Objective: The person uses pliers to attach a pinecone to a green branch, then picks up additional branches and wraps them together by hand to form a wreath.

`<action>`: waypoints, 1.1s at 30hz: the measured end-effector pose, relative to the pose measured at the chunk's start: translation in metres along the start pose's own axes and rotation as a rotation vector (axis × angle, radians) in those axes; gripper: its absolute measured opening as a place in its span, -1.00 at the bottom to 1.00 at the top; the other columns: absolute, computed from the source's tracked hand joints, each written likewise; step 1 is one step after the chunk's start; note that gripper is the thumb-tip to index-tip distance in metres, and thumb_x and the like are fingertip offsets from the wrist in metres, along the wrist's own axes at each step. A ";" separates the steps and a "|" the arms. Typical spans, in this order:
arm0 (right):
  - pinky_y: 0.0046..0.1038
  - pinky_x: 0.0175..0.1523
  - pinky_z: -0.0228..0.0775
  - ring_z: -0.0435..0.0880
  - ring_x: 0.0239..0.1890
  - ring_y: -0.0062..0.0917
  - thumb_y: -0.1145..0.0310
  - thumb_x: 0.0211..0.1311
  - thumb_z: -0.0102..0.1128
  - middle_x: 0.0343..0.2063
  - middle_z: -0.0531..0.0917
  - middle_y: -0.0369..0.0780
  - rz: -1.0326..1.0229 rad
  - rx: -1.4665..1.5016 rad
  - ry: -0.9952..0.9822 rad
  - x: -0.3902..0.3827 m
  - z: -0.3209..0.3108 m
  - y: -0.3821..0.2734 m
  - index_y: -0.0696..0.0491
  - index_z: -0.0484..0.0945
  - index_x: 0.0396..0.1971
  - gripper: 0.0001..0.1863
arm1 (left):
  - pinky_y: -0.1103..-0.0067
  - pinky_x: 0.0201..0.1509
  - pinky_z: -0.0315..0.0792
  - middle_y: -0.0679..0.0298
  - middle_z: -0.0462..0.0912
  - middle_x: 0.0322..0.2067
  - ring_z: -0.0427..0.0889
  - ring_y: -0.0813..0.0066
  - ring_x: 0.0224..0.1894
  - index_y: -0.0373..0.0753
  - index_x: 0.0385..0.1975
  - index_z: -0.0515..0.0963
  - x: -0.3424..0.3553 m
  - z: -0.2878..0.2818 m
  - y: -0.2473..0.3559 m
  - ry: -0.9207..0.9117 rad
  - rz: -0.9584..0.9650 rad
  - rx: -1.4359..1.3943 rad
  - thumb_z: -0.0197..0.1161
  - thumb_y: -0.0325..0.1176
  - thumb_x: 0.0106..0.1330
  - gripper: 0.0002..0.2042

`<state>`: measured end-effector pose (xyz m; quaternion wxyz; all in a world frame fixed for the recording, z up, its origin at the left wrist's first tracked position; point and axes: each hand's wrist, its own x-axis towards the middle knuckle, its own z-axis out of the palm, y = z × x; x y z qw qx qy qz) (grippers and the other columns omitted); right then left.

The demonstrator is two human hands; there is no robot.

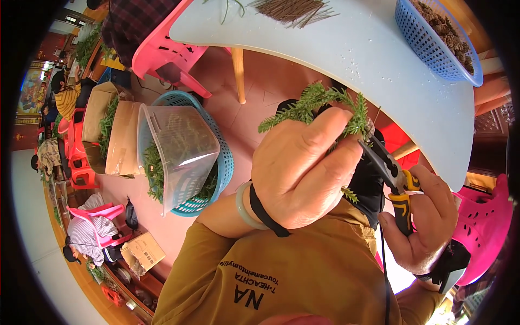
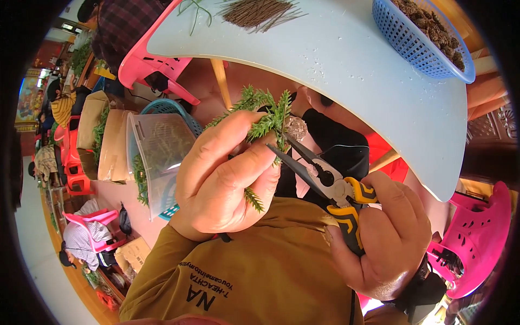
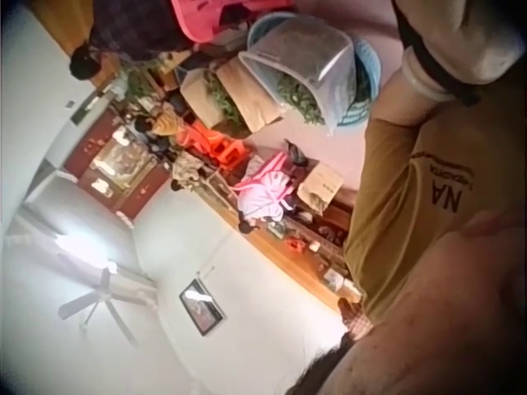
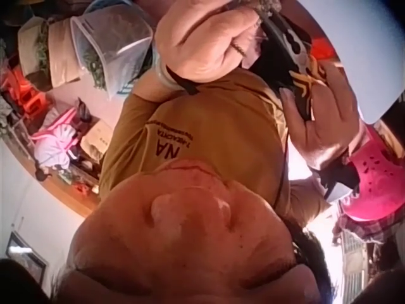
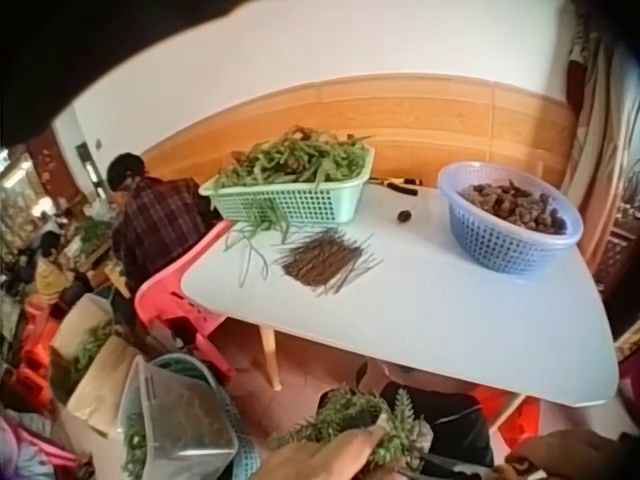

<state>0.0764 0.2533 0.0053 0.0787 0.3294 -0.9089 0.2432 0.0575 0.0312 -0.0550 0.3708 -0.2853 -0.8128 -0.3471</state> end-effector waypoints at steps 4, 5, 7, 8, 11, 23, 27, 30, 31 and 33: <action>-0.32 -0.31 0.33 0.56 -0.37 -0.17 0.42 -0.27 0.35 -0.16 0.54 0.09 0.026 -0.011 -0.048 0.001 -0.001 -0.002 0.22 0.48 -0.50 -0.71 | 0.59 -0.22 0.54 -0.14 0.53 -0.10 0.64 0.20 -0.20 -0.43 -0.32 0.57 -0.002 0.002 0.000 0.019 -0.005 0.000 0.34 -0.63 0.01 -0.79; -0.32 -0.33 0.36 0.55 -0.40 -0.16 0.44 -0.30 0.36 -0.21 0.54 0.09 0.011 -0.024 -0.039 0.003 -0.001 -0.002 0.23 0.44 -0.55 -0.71 | 0.58 -0.21 0.54 -0.14 0.53 -0.10 0.64 0.19 -0.20 -0.43 -0.32 0.57 -0.002 0.002 0.000 0.027 -0.009 -0.002 0.35 -0.63 0.00 -0.79; -0.31 -0.38 0.43 0.53 -0.47 -0.12 0.49 -0.37 0.38 -0.31 0.54 0.10 -0.018 -0.051 -0.022 0.005 -0.001 -0.002 0.23 0.36 -0.65 -0.68 | 0.57 -0.20 0.54 -0.13 0.54 -0.10 0.64 0.19 -0.20 -0.43 -0.32 0.57 -0.001 0.001 0.001 0.013 -0.020 -0.005 0.35 -0.64 0.00 -0.79; -0.31 -0.38 0.43 0.53 -0.47 -0.12 0.49 -0.37 0.38 -0.31 0.54 0.10 -0.016 -0.050 -0.022 0.005 0.000 -0.002 0.23 0.36 -0.65 -0.68 | 0.56 -0.20 0.54 -0.13 0.54 -0.11 0.64 0.18 -0.20 -0.43 -0.32 0.57 0.000 0.001 0.002 0.000 -0.031 -0.007 0.34 -0.64 -0.01 -0.78; -0.29 -0.37 0.44 0.53 -0.45 -0.12 0.49 -0.36 0.39 -0.30 0.54 0.11 -0.012 -0.061 -0.040 0.003 -0.001 0.000 0.24 0.36 -0.63 -0.67 | 0.55 -0.19 0.55 -0.13 0.55 -0.13 0.64 0.18 -0.21 -0.44 -0.32 0.58 0.000 0.001 0.002 -0.010 -0.038 -0.009 0.34 -0.65 -0.02 -0.78; -0.29 -0.35 0.44 0.55 -0.40 -0.13 0.52 -0.41 0.42 -0.27 0.53 0.09 -0.089 -0.050 -0.073 0.005 -0.003 0.021 0.24 0.35 -0.62 -0.64 | 0.58 -0.53 0.37 0.07 0.59 -0.29 0.54 0.33 -0.53 -0.37 -0.38 0.56 0.004 0.013 -0.016 0.057 -0.147 -0.472 0.31 -0.65 -0.15 -0.75; -0.29 -0.37 0.42 0.55 -0.43 -0.14 0.50 -0.42 0.42 -0.28 0.54 0.07 -0.114 -0.009 -0.098 0.003 -0.003 0.031 0.23 0.34 -0.63 -0.63 | 0.62 -0.49 0.39 0.12 0.61 -0.32 0.57 0.42 -0.50 -0.37 -0.39 0.56 0.006 0.008 -0.027 -0.094 -0.318 -0.859 0.31 -0.66 -0.07 -0.80; -0.29 -0.39 0.41 0.55 -0.44 -0.16 0.48 -0.42 0.42 -0.29 0.55 0.05 -0.131 0.041 -0.101 0.003 -0.002 0.034 0.22 0.34 -0.64 -0.63 | 0.64 -0.46 0.40 0.13 0.62 -0.33 0.57 0.48 -0.48 -0.37 -0.40 0.55 0.006 0.008 -0.033 -0.231 -0.438 -1.124 0.30 -0.65 -0.01 -0.84; -0.30 -0.40 0.40 0.56 -0.45 -0.17 0.47 -0.42 0.42 -0.30 0.55 0.04 -0.141 0.067 -0.101 0.003 -0.002 0.035 0.22 0.34 -0.65 -0.63 | 0.65 -0.45 0.40 0.14 0.62 -0.34 0.57 0.51 -0.48 -0.37 -0.40 0.55 0.006 0.009 -0.035 -0.261 -0.457 -1.189 0.29 -0.65 0.00 -0.85; -0.30 -0.40 0.40 0.56 -0.45 -0.17 0.46 -0.42 0.42 -0.30 0.56 0.04 -0.134 0.077 -0.107 0.001 -0.004 0.036 0.22 0.35 -0.65 -0.63 | 0.66 -0.42 0.41 0.15 0.63 -0.36 0.56 0.56 -0.47 -0.38 -0.39 0.56 0.007 0.010 -0.036 -0.321 -0.493 -1.319 0.28 -0.66 0.02 -0.86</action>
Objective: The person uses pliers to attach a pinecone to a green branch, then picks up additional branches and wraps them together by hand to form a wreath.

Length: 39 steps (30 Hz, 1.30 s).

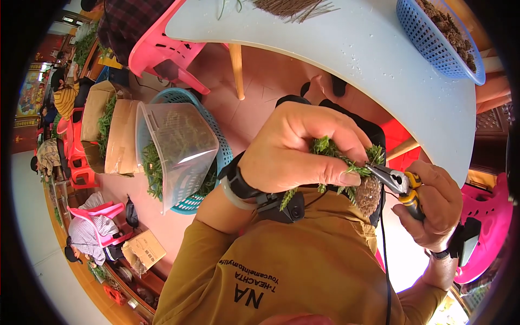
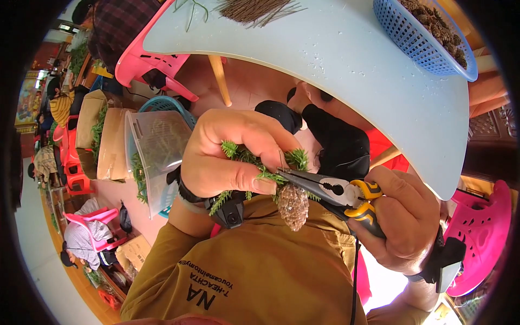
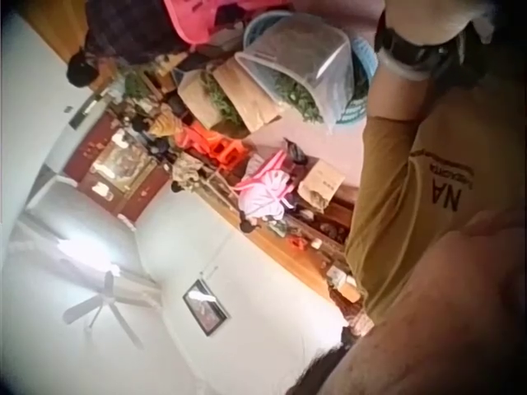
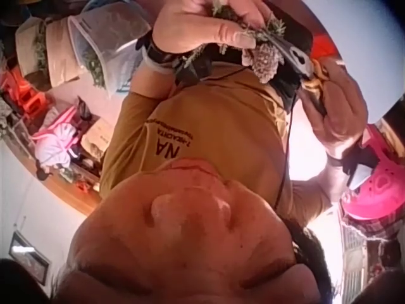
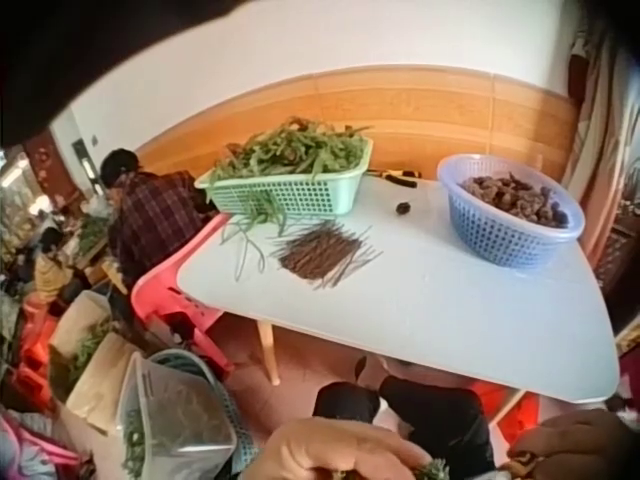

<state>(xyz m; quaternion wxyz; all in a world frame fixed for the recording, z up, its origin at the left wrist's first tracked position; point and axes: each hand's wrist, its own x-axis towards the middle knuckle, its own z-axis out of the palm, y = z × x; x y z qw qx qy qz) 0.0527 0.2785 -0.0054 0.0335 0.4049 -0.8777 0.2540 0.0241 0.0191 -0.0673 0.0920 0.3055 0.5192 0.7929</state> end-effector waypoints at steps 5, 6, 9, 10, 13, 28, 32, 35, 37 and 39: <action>-0.33 -0.41 0.38 0.55 -0.48 -0.20 0.45 -0.40 0.42 -0.30 0.57 0.04 0.091 -0.001 0.010 -0.003 0.005 0.001 0.21 0.37 -0.65 -0.65 | 0.55 -0.19 0.44 0.00 0.60 -0.24 0.60 0.38 -0.30 -0.41 -0.37 0.57 -0.002 0.004 -0.003 0.103 -0.136 0.034 0.34 -0.57 0.00 -0.82; -0.33 -0.41 0.37 0.55 -0.48 -0.21 0.45 -0.40 0.43 -0.29 0.58 0.04 0.124 -0.007 0.025 -0.004 0.005 0.000 0.21 0.38 -0.64 -0.65 | 0.55 -0.19 0.44 0.01 0.59 -0.22 0.58 0.37 -0.28 -0.40 -0.32 0.56 0.001 0.008 -0.006 0.184 -0.001 0.178 0.36 -0.54 -0.02 -0.77; -0.34 -0.42 0.36 0.53 -0.51 -0.21 0.46 -0.39 0.42 -0.29 0.58 0.06 0.172 -0.028 0.032 -0.005 0.005 -0.004 0.21 0.39 -0.63 -0.66 | 0.54 -0.18 0.44 0.04 0.57 -0.19 0.55 0.35 -0.26 -0.40 -0.23 0.54 0.005 0.015 -0.007 0.341 0.279 0.464 0.40 -0.49 -0.05 -0.67; -0.34 -0.42 0.35 0.52 -0.52 -0.21 0.47 -0.39 0.42 -0.29 0.58 0.06 0.196 -0.035 0.034 -0.005 0.005 -0.005 0.21 0.39 -0.63 -0.67 | 0.52 -0.20 0.43 0.06 0.54 -0.17 0.53 0.33 -0.26 -0.37 -0.23 0.54 0.005 0.016 -0.004 0.356 0.398 0.694 0.43 -0.46 -0.11 -0.62; -0.34 -0.42 0.34 0.50 -0.53 -0.21 0.47 -0.37 0.42 -0.29 0.57 0.06 0.169 -0.054 0.055 -0.006 0.007 -0.007 0.21 0.40 -0.62 -0.67 | 0.47 -0.24 0.40 0.10 0.50 -0.14 0.49 0.29 -0.26 -0.32 -0.22 0.52 0.002 0.022 0.001 0.378 0.636 1.153 0.48 -0.39 -0.23 -0.53; -0.31 -0.32 0.40 0.54 -0.41 -0.16 0.49 -0.31 0.44 -0.27 0.56 0.07 0.200 0.022 0.076 -0.005 0.012 -0.015 0.22 0.42 -0.57 -0.67 | 0.50 -0.39 0.43 0.16 0.53 -0.39 0.51 0.28 -0.44 -0.37 -0.32 0.51 0.002 0.027 -0.020 0.416 0.746 1.232 0.36 -0.43 -0.12 -0.67; -0.31 -0.31 0.42 0.55 -0.40 -0.16 0.48 -0.32 0.44 -0.27 0.56 0.07 0.163 0.025 0.086 -0.004 0.016 -0.011 0.21 0.42 -0.57 -0.67 | 0.51 -0.41 0.45 0.10 0.54 -0.42 0.53 0.32 -0.47 -0.42 -0.26 0.48 -0.002 0.025 -0.017 0.383 0.638 1.055 0.39 -0.43 -0.11 -0.62; -0.31 -0.31 0.42 0.55 -0.39 -0.16 0.47 -0.33 0.45 -0.26 0.56 0.06 0.119 0.006 0.098 -0.003 0.018 -0.007 0.21 0.42 -0.57 -0.66 | 0.52 -0.41 0.44 0.09 0.54 -0.43 0.54 0.33 -0.47 -0.42 -0.29 0.48 -0.003 0.024 -0.022 0.397 0.611 0.872 0.38 -0.42 -0.09 -0.65; -0.32 -0.32 0.42 0.56 -0.39 -0.16 0.47 -0.33 0.44 -0.27 0.56 0.06 0.113 -0.006 0.095 -0.004 0.019 -0.003 0.21 0.42 -0.58 -0.66 | 0.52 -0.41 0.44 0.08 0.54 -0.44 0.54 0.33 -0.46 -0.42 -0.31 0.48 -0.003 0.022 -0.022 0.403 0.598 0.779 0.37 -0.42 -0.08 -0.66; -0.32 -0.32 0.42 0.56 -0.39 -0.17 0.47 -0.33 0.44 -0.27 0.56 0.06 0.111 -0.014 0.094 -0.004 0.018 -0.002 0.21 0.41 -0.58 -0.67 | 0.50 -0.39 0.45 0.08 0.54 -0.42 0.54 0.32 -0.45 -0.41 -0.31 0.49 -0.002 0.020 -0.017 0.356 0.520 0.730 0.37 -0.42 -0.07 -0.68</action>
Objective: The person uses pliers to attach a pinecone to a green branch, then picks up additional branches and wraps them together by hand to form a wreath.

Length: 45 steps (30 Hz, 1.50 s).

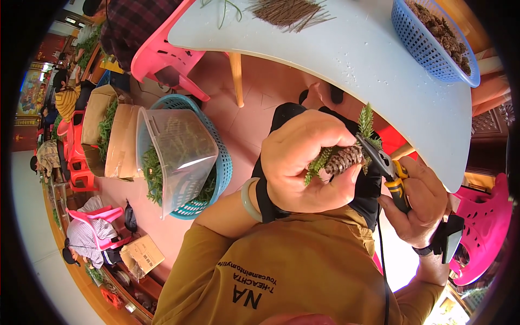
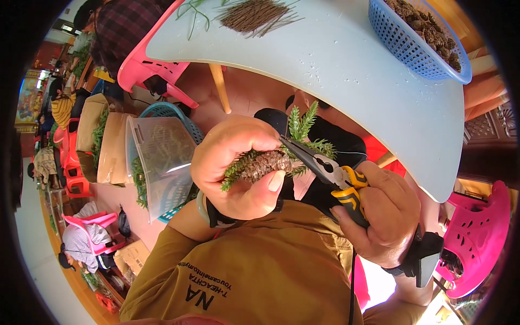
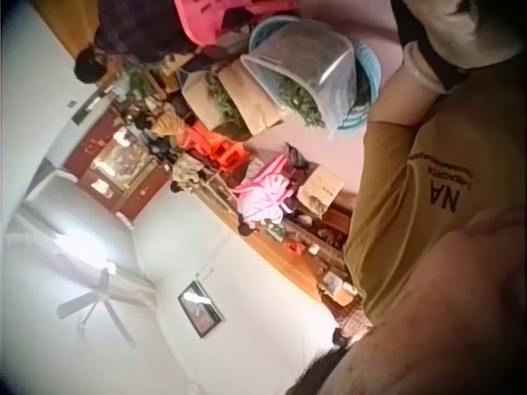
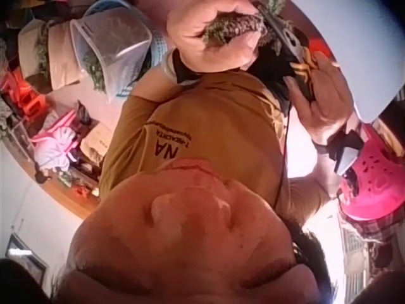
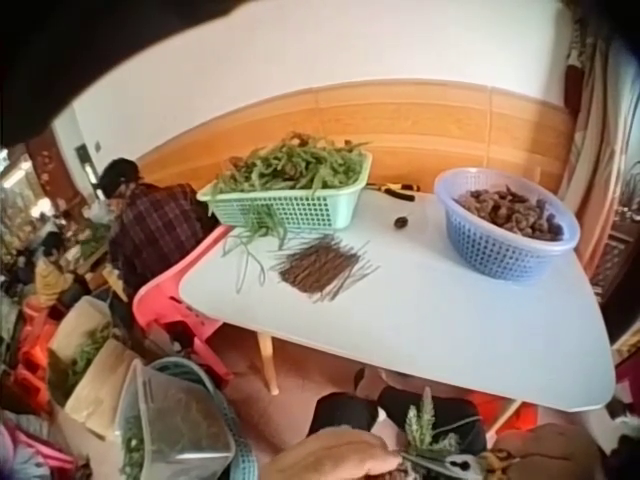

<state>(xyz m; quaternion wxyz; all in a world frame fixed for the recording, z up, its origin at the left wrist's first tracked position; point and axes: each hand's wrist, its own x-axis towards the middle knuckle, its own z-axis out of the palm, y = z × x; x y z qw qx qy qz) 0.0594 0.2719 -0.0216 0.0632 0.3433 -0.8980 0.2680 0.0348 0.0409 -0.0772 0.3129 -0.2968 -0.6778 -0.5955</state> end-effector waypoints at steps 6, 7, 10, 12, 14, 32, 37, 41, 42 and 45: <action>-0.32 -0.39 0.37 0.53 -0.46 -0.18 0.47 -0.33 0.43 -0.32 0.56 0.06 0.091 0.050 -0.017 0.002 -0.002 -0.006 0.20 0.40 -0.62 -0.68 | 0.47 -0.34 0.45 0.21 0.55 -0.42 0.52 0.29 -0.47 -0.32 -0.34 0.50 0.003 0.009 -0.003 0.007 0.138 0.330 0.37 -0.50 -0.15 -0.69; -0.32 -0.41 0.36 0.52 -0.48 -0.18 0.47 -0.32 0.42 -0.32 0.56 0.06 0.093 0.026 0.007 0.002 -0.001 -0.008 0.20 0.40 -0.63 -0.69 | 0.45 -0.32 0.45 0.22 0.55 -0.42 0.52 0.30 -0.46 -0.31 -0.33 0.50 0.003 0.011 -0.006 0.032 0.189 0.383 0.36 -0.51 -0.15 -0.69; -0.32 -0.42 0.35 0.50 -0.50 -0.19 0.47 -0.32 0.42 -0.33 0.56 0.06 0.117 0.033 -0.007 0.003 -0.005 -0.013 0.20 0.40 -0.63 -0.69 | 0.42 -0.27 0.46 0.23 0.54 -0.42 0.53 0.32 -0.44 -0.29 -0.32 0.49 -0.001 0.014 -0.013 0.079 0.291 0.488 0.34 -0.53 -0.15 -0.68; -0.32 -0.43 0.34 0.50 -0.51 -0.20 0.47 -0.32 0.42 -0.33 0.56 0.07 0.128 0.038 -0.015 0.003 -0.007 -0.015 0.20 0.40 -0.63 -0.69 | 0.39 -0.24 0.46 0.23 0.54 -0.41 0.53 0.32 -0.44 -0.28 -0.29 0.49 -0.003 0.014 -0.013 0.047 0.312 0.504 0.34 -0.54 -0.13 -0.68; -0.34 -0.43 0.34 0.50 -0.51 -0.21 0.48 -0.31 0.41 -0.33 0.56 0.06 0.136 0.055 -0.034 0.004 -0.009 -0.015 0.20 0.41 -0.62 -0.70 | 0.38 -0.22 0.46 0.23 0.54 -0.41 0.54 0.32 -0.44 -0.28 -0.28 0.49 -0.004 0.013 -0.012 0.031 0.322 0.513 0.34 -0.55 -0.12 -0.67; -0.38 -0.45 0.29 0.47 -0.55 -0.25 0.46 -0.49 0.37 -0.37 0.55 0.07 0.017 0.130 0.005 0.003 -0.024 -0.016 0.19 0.42 -0.66 -0.69 | 0.29 -0.09 0.40 0.13 0.60 -0.27 0.60 0.30 -0.32 -0.22 -0.31 0.52 0.003 -0.002 -0.004 -0.042 0.394 0.464 0.25 -0.48 -0.03 -0.77; -0.37 -0.45 0.29 0.48 -0.56 -0.25 0.46 -0.53 0.38 -0.37 0.56 0.07 0.038 0.092 0.028 0.004 -0.019 -0.017 0.18 0.41 -0.66 -0.67 | 0.29 -0.10 0.39 0.16 0.60 -0.26 0.59 0.30 -0.32 -0.21 -0.35 0.53 0.003 0.001 -0.002 -0.018 0.425 0.494 0.25 -0.46 -0.04 -0.80; -0.37 -0.44 0.31 0.50 -0.53 -0.23 0.45 -0.50 0.40 -0.36 0.57 0.06 0.080 0.055 0.001 0.003 -0.021 -0.019 0.18 0.42 -0.66 -0.67 | 0.29 -0.07 0.41 0.20 0.57 -0.18 0.60 0.31 -0.27 -0.12 -0.19 0.47 0.000 -0.004 0.010 -0.142 0.316 0.539 0.33 -0.53 0.05 -0.69; -0.36 -0.43 0.31 0.50 -0.53 -0.23 0.45 -0.48 0.40 -0.35 0.57 0.06 0.090 0.051 -0.013 0.003 -0.022 -0.019 0.17 0.42 -0.65 -0.68 | 0.29 -0.07 0.41 0.20 0.57 -0.18 0.60 0.31 -0.27 -0.12 -0.19 0.47 0.000 -0.003 0.010 -0.142 0.316 0.539 0.33 -0.53 0.05 -0.69; -0.35 -0.41 0.32 0.51 -0.51 -0.22 0.44 -0.44 0.42 -0.33 0.58 0.06 0.105 0.043 -0.043 0.005 -0.024 -0.018 0.17 0.43 -0.64 -0.68 | 0.28 -0.07 0.41 0.22 0.58 -0.18 0.60 0.31 -0.28 -0.12 -0.20 0.48 -0.001 -0.002 0.011 -0.131 0.305 0.544 0.34 -0.54 0.02 -0.68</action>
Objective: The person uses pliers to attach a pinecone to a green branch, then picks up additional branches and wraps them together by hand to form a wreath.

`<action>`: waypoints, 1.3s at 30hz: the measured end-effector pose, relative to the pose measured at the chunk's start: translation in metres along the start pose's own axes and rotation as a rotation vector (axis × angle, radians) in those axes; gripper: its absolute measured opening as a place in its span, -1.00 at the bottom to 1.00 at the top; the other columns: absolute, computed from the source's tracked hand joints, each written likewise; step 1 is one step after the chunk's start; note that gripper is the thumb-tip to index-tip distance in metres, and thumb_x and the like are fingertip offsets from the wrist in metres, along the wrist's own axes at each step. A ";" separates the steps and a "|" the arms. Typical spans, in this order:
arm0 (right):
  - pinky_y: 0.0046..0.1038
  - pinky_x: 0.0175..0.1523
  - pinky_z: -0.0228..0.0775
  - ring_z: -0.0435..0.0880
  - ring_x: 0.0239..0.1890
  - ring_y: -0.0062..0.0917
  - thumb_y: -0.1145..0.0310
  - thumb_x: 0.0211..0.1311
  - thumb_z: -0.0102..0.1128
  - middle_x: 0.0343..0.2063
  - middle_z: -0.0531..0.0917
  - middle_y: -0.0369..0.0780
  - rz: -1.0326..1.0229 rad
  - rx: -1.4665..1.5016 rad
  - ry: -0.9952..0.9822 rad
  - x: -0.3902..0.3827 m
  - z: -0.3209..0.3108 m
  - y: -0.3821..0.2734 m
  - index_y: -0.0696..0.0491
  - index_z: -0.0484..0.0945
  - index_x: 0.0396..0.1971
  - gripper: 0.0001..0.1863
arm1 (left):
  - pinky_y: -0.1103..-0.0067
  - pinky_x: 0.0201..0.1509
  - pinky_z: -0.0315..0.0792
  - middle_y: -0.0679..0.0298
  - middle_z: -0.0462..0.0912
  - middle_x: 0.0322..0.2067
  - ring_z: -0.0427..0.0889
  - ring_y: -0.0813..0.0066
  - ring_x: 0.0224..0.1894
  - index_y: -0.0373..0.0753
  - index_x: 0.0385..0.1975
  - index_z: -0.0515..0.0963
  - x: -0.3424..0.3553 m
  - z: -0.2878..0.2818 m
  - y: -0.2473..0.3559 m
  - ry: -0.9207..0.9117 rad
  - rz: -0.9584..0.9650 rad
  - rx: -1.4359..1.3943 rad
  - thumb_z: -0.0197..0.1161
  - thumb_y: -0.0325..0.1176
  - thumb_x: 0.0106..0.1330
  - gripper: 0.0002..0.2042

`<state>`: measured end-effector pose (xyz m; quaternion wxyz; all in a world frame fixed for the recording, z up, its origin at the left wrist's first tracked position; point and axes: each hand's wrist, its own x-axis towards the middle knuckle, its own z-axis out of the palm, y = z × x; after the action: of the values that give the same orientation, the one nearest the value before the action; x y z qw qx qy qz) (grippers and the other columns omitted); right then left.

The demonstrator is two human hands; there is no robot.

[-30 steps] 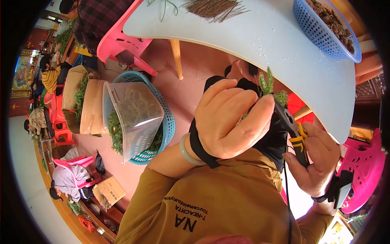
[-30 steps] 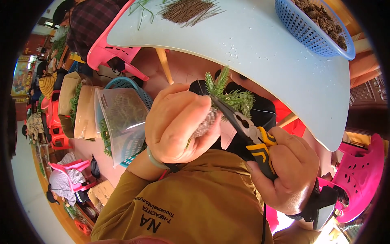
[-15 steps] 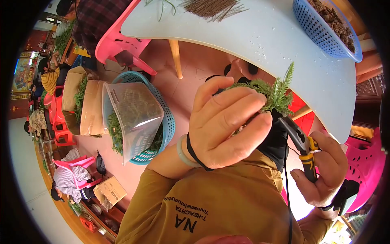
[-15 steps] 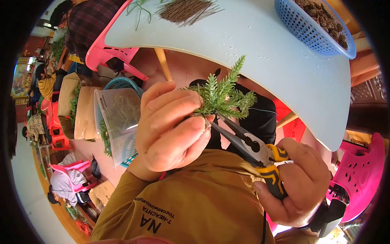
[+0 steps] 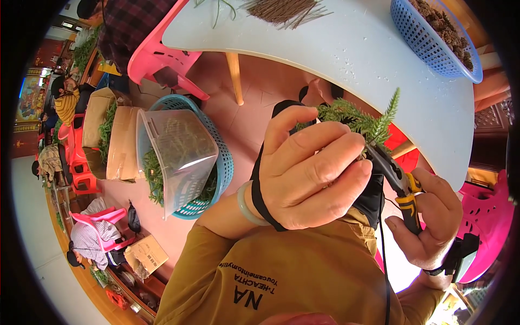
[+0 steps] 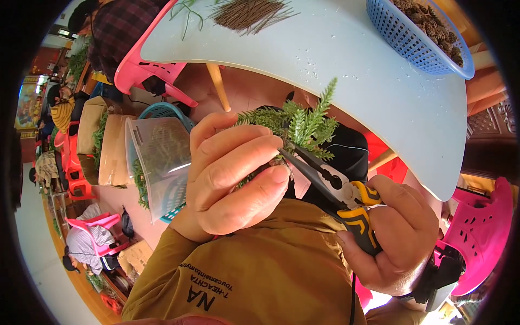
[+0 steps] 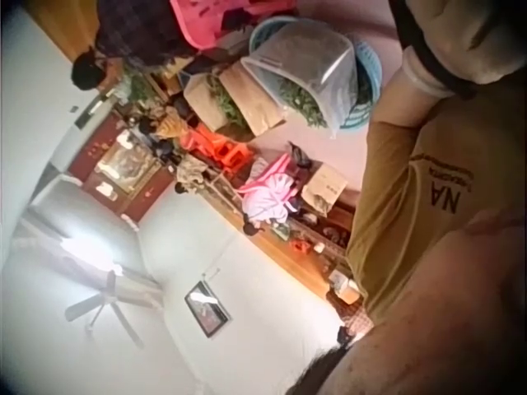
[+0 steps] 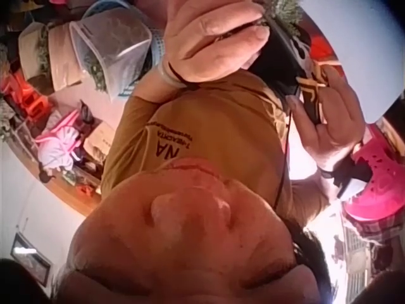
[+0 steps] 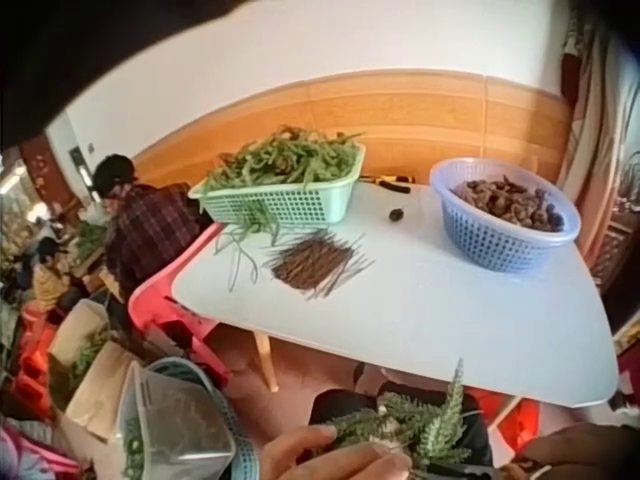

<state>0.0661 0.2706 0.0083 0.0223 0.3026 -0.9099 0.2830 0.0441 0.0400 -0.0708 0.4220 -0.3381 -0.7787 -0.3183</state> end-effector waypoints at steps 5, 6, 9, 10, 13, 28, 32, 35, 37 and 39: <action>-0.38 -0.36 0.33 0.51 -0.45 -0.26 0.48 -0.40 0.38 -0.30 0.58 0.00 -0.011 -0.029 -0.036 -0.005 -0.001 0.004 0.22 0.47 -0.54 -0.68 | 0.28 -0.08 0.41 0.23 0.58 -0.19 0.60 0.31 -0.28 -0.11 -0.21 0.48 0.001 -0.001 0.000 -0.017 0.032 0.010 0.34 -0.55 0.01 -0.67; -0.40 -0.35 0.33 0.51 -0.43 -0.29 0.50 -0.40 0.35 -0.29 0.57 -0.02 -0.020 -0.039 -0.040 -0.006 -0.001 0.005 0.24 0.48 -0.49 -0.67 | 0.28 -0.10 0.42 0.23 0.58 -0.20 0.60 0.31 -0.28 -0.12 -0.22 0.48 0.001 0.000 0.000 -0.009 0.031 0.003 0.35 -0.55 0.00 -0.67; -0.41 -0.36 0.33 0.51 -0.44 -0.30 0.50 -0.39 0.35 -0.30 0.58 -0.02 -0.008 -0.035 -0.033 -0.006 0.000 0.006 0.25 0.48 -0.50 -0.67 | 0.28 -0.12 0.43 0.23 0.57 -0.21 0.60 0.32 -0.29 -0.12 -0.24 0.49 0.002 0.002 0.000 0.007 0.028 -0.008 0.37 -0.57 -0.04 -0.66; -0.41 -0.37 0.32 0.51 -0.44 -0.30 0.51 -0.39 0.36 -0.30 0.58 -0.03 -0.001 -0.033 -0.030 -0.006 0.001 0.007 0.25 0.48 -0.50 -0.67 | 0.31 -0.15 0.43 0.21 0.58 -0.23 0.59 0.31 -0.31 -0.17 -0.27 0.51 0.002 0.004 -0.004 0.021 0.047 -0.050 0.34 -0.55 -0.05 -0.70; -0.41 -0.37 0.32 0.50 -0.45 -0.31 0.50 -0.40 0.36 -0.29 0.58 -0.02 -0.005 -0.009 -0.017 -0.008 0.003 0.010 0.24 0.47 -0.51 -0.67 | 0.36 -0.21 0.43 0.15 0.59 -0.28 0.59 0.30 -0.34 -0.25 -0.34 0.54 0.000 0.007 -0.008 0.051 0.084 -0.135 0.28 -0.50 -0.08 -0.76; -0.41 -0.40 0.32 0.51 -0.50 -0.32 0.45 -0.44 0.40 -0.34 0.60 -0.01 0.046 0.226 -0.001 -0.006 -0.003 0.018 0.20 0.48 -0.61 -0.70 | 0.44 -0.36 0.53 0.08 0.55 -0.27 0.57 0.28 -0.40 -0.32 -0.19 0.46 -0.002 0.008 -0.007 0.005 0.062 -0.285 0.39 -0.69 -0.14 -0.56; -0.42 -0.40 0.32 0.51 -0.49 -0.32 0.46 -0.43 0.39 -0.34 0.60 -0.01 0.038 0.198 -0.018 -0.005 -0.004 0.017 0.20 0.48 -0.61 -0.71 | 0.43 -0.36 0.53 0.08 0.56 -0.26 0.57 0.28 -0.40 -0.31 -0.19 0.46 -0.001 0.008 -0.004 -0.009 0.067 -0.259 0.39 -0.69 -0.13 -0.56; -0.42 -0.40 0.32 0.51 -0.49 -0.31 0.46 -0.43 0.40 -0.35 0.60 -0.01 0.037 0.188 -0.015 -0.006 -0.004 0.016 0.21 0.48 -0.61 -0.71 | 0.43 -0.37 0.52 0.08 0.56 -0.26 0.57 0.29 -0.41 -0.31 -0.18 0.46 -0.002 0.009 -0.004 -0.001 0.068 -0.260 0.39 -0.68 -0.13 -0.56; -0.42 -0.41 0.33 0.52 -0.50 -0.31 0.47 -0.43 0.40 -0.35 0.60 -0.01 0.040 0.174 -0.028 -0.007 -0.004 0.016 0.21 0.48 -0.61 -0.70 | 0.42 -0.37 0.52 0.08 0.56 -0.26 0.56 0.29 -0.42 -0.31 -0.18 0.46 -0.002 0.010 -0.005 0.003 0.068 -0.260 0.39 -0.68 -0.13 -0.56; -0.42 -0.41 0.33 0.52 -0.50 -0.31 0.47 -0.43 0.40 -0.35 0.60 -0.01 0.041 0.167 -0.035 -0.007 -0.003 0.017 0.21 0.48 -0.61 -0.70 | 0.44 -0.39 0.51 0.08 0.56 -0.27 0.56 0.29 -0.44 -0.31 -0.19 0.46 -0.001 0.009 -0.005 0.010 0.066 -0.259 0.38 -0.69 -0.13 -0.57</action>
<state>0.0615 0.2875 0.0009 -0.0245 0.2896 -0.8894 0.3529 0.0365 0.0435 -0.0770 0.3889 -0.4134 -0.7175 -0.4037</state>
